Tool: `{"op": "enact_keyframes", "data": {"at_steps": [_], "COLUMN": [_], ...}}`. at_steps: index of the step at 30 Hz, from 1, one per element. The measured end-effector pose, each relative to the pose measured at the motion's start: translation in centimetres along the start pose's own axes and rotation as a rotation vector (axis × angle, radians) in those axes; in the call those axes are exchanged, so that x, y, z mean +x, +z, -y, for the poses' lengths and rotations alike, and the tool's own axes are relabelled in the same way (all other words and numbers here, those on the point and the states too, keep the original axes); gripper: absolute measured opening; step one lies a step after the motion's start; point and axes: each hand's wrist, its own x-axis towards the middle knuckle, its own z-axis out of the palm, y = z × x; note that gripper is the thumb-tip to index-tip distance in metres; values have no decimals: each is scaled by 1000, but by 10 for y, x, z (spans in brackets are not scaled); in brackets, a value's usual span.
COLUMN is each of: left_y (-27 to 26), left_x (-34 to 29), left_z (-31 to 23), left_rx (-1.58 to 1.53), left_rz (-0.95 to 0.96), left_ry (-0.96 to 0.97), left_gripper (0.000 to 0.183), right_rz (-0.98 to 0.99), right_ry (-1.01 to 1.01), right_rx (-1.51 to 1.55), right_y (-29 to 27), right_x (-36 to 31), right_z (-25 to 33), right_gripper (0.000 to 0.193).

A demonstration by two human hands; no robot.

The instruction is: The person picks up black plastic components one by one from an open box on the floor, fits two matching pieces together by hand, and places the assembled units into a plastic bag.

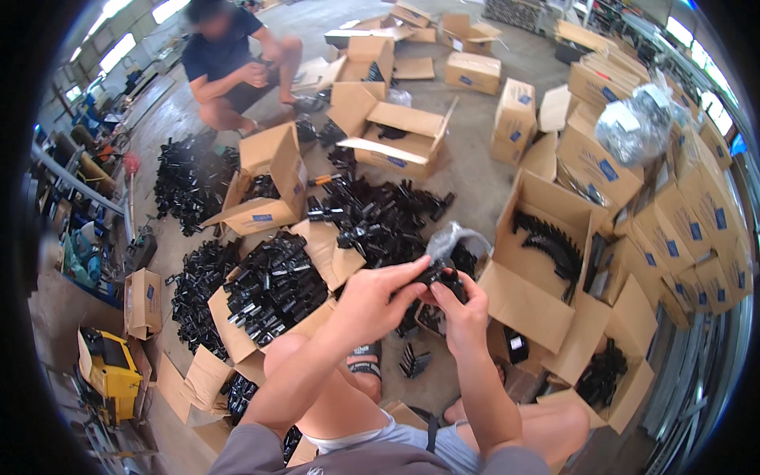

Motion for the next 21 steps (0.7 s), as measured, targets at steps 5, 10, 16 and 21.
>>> {"op": "enact_keyframes", "data": {"at_steps": [5,10,16,21], "left_y": [13,16,-3,9], "left_x": [3,3,4,3], "left_z": [8,44,26,21], "left_rx": [164,-639,-1307,-1502], "left_rz": [73,15,3,2], "left_ry": [-108,-410,-632,-581], "left_gripper": [53,37,31,37], "right_rz": [-37,142,-171,-26], "right_ry": [180,222,113,371], "right_rx": [-238,-126,-477,-1493], "right_y": [8,12,-66,-198], "right_x": [14,16,58,56], "right_z": [33,56,-24,-192], "right_gripper": [32,61,41,33]}}
